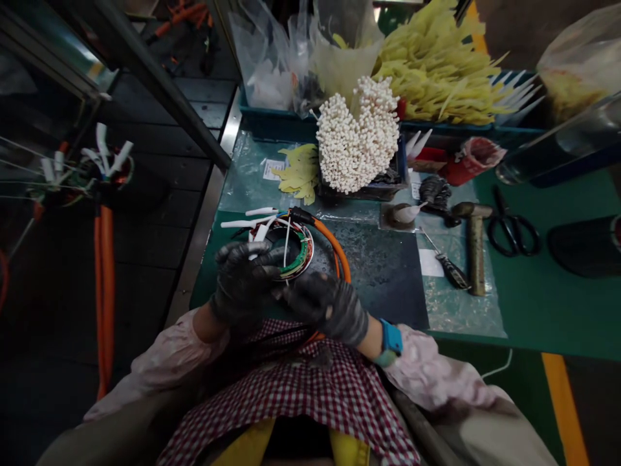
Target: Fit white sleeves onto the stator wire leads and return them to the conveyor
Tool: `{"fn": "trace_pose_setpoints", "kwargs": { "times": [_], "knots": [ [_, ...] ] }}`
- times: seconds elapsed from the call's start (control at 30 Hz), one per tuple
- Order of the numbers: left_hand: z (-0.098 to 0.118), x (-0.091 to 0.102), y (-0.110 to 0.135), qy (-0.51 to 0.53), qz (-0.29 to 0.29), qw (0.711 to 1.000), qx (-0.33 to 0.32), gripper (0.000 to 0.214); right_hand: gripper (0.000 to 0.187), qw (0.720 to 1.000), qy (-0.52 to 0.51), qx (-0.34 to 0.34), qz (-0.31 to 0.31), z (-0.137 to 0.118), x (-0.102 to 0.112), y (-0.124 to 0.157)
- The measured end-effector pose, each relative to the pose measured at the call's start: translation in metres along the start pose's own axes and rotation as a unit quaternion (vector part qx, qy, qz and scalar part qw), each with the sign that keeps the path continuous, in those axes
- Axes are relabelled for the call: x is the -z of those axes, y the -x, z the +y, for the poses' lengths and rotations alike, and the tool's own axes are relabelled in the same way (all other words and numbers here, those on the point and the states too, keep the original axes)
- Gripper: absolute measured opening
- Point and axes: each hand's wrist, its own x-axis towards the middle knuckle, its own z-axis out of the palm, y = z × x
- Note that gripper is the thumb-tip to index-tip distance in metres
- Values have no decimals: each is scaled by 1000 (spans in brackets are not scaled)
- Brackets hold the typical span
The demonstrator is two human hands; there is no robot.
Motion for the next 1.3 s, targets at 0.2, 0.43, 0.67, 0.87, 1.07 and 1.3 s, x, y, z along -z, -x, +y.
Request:
{"fn": "trace_pose_setpoints", "kwargs": {
  "times": [0.2, 0.43, 0.67, 0.87, 1.07, 1.3],
  "knots": [
    [-10, -3, -6, 18, 68, 996, -51, 15, 33, 990, 73, -58, 106, 13, -11, -53],
    [-9, -4, -7, 28, 73, 996, -40, 12, 30, 970, -223, -100, 9, 4, 19, -76],
    [-9, -7, -2, 37, 12, 999, -9, 13, 15, 971, -218, -97, 14, 15, 18, -70],
    [-10, -9, -5, 38, 58, 997, -18, 11, 13, 978, -203, -55, 5, 20, 11, -65],
    [-10, -1, -3, 56, -21, 998, 5, 16, 15, 985, -152, 75, -37, 22, 7, -50],
    [-3, 5, -8, 60, -67, 994, 63, 20, 28, 971, -35, 219, -91, 50, -4, -26]
  ]
}}
